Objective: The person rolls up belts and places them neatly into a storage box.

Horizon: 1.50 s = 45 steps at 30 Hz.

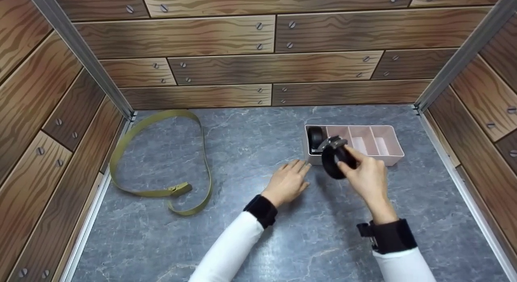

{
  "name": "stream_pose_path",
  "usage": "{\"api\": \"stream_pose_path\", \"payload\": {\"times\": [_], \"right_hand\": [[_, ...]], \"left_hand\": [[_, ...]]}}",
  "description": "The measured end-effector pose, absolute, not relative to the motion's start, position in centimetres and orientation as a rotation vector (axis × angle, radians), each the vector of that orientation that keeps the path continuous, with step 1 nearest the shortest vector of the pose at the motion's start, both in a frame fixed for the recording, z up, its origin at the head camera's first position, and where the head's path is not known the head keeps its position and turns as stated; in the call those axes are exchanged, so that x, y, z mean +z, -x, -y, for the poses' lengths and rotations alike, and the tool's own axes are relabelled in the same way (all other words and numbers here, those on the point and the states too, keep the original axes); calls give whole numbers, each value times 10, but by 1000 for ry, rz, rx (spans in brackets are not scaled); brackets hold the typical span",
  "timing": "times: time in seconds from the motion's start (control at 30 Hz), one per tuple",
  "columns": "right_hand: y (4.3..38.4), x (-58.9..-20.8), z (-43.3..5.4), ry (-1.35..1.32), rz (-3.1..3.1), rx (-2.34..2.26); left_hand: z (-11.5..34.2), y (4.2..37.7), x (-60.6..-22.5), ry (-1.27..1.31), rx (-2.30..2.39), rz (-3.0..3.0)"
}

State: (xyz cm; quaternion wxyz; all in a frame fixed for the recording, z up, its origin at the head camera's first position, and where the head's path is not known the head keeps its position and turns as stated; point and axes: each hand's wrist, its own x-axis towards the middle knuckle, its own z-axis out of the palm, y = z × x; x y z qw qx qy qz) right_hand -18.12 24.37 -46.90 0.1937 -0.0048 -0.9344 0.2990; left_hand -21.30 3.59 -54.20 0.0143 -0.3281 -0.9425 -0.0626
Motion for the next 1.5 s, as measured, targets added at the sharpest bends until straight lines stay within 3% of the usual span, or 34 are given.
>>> {"api": "stream_pose_path", "payload": {"times": [0.8,1.5], "right_hand": [[264,-498,-256,248,2572,773],[287,-520,-257,357,2885,641]], "left_hand": [[-62,236,-536,881,-7,3048],[-70,233,-531,859,36,3089]]}}
